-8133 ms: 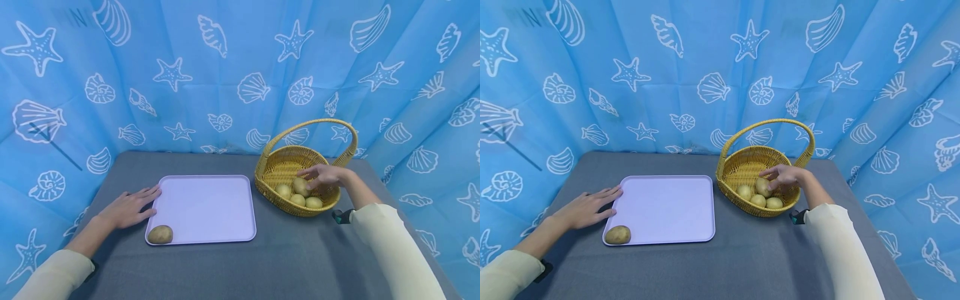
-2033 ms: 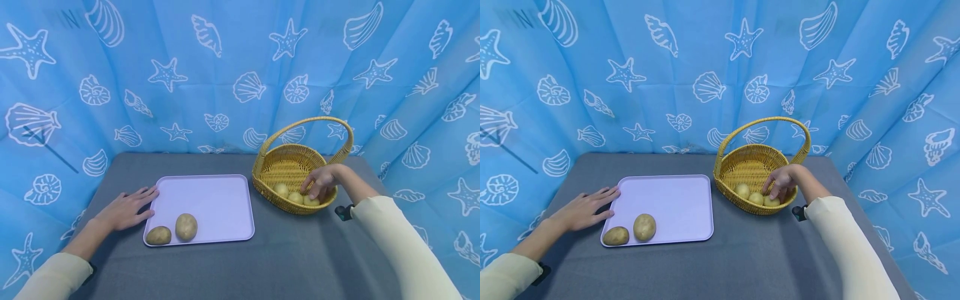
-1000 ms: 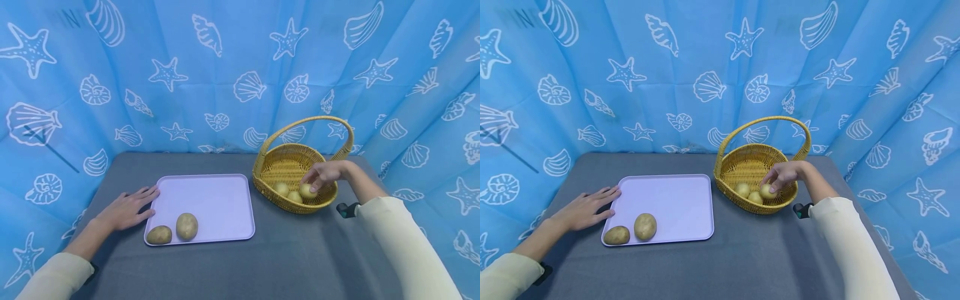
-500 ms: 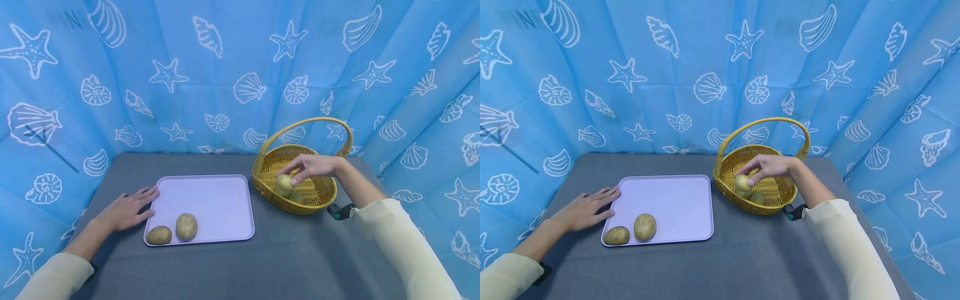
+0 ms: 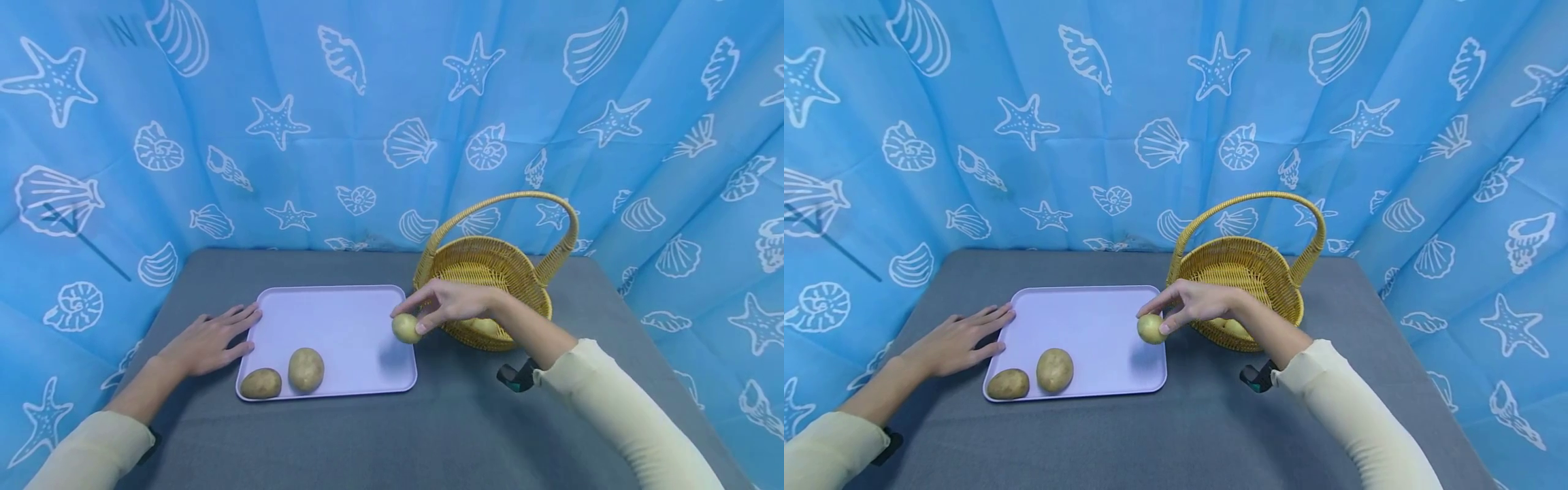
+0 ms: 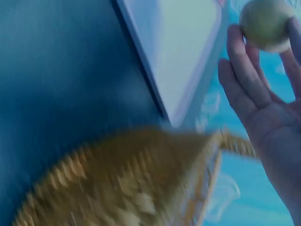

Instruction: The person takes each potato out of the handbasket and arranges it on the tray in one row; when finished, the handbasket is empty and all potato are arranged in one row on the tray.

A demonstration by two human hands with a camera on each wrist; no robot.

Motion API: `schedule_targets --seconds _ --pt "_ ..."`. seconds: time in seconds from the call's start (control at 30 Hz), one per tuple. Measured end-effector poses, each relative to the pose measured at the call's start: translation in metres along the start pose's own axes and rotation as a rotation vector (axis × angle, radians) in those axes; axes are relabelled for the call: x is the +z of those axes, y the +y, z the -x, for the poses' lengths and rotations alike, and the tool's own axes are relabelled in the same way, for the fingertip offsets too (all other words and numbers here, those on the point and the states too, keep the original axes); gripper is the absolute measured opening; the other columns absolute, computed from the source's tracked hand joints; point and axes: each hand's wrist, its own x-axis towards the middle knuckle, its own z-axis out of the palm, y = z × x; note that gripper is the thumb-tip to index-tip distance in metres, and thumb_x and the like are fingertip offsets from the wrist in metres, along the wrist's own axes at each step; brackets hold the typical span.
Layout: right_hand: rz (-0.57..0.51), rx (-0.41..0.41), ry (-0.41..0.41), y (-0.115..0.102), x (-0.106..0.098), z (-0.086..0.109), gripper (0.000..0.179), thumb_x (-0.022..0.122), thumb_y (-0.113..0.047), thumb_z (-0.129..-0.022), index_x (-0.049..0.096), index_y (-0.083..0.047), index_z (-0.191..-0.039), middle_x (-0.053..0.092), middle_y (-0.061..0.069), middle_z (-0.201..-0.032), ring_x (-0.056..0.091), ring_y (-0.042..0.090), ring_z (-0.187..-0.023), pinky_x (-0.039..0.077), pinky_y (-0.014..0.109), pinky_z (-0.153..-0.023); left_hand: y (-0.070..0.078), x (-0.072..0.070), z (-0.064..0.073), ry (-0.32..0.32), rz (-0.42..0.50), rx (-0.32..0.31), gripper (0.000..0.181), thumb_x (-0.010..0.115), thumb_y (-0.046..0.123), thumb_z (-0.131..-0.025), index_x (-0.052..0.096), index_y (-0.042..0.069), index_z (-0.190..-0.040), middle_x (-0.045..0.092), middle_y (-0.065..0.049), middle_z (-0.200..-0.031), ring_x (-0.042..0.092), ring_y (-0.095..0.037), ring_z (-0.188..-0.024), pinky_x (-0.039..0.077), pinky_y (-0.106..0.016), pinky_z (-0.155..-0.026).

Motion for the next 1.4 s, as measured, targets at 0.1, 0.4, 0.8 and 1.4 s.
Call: schedule_targets --seconds 0.1,0.4,0.8,1.4 --pt "0.004 -0.053 0.02 0.005 0.018 -0.018 0.047 0.07 -0.011 -0.093 0.058 0.001 -0.137 0.063 0.008 -0.133 0.056 0.022 -0.123 0.047 0.044 -0.102 0.0 0.0 0.0 0.0 -0.002 -0.001 0.07 0.048 0.053 -0.1 0.038 0.009 -0.154 0.037 -0.018 -0.157 0.033 -0.046 -0.142 0.028 -0.077 -0.101" --pt "-0.019 -0.024 0.107 0.013 0.067 -0.065 0.045 0.072 -0.007 -0.09 0.061 0.004 -0.132 0.066 0.011 -0.128 0.058 0.014 -0.114 0.049 0.039 -0.101 0.001 -0.001 0.001 0.003 0.006 -0.01 0.07 0.048 0.053 -0.1 0.037 0.009 -0.154 0.036 -0.018 -0.157 0.032 -0.046 -0.142 0.027 -0.076 -0.102" --pt "-0.089 0.15 0.232 0.001 0.109 -0.094 0.041 0.074 -0.006 -0.089 0.065 0.001 -0.128 0.069 0.014 -0.107 0.067 0.014 -0.08 0.055 0.024 -0.07 0.002 -0.001 0.001 0.005 -0.001 0.0 0.07 0.049 0.052 -0.1 0.038 0.008 -0.153 0.036 -0.018 -0.157 0.033 -0.046 -0.142 0.028 -0.077 -0.101" --pt "0.012 0.168 0.167 0.006 0.102 -0.091 0.041 0.076 -0.009 -0.087 0.066 0.002 -0.124 0.073 0.006 -0.089 0.067 0.008 -0.075 0.054 0.022 -0.071 0.003 -0.003 0.001 -0.008 0.013 -0.005 0.071 0.049 0.052 -0.1 0.037 0.008 -0.154 0.036 -0.019 -0.157 0.032 -0.047 -0.142 0.026 -0.078 -0.101"
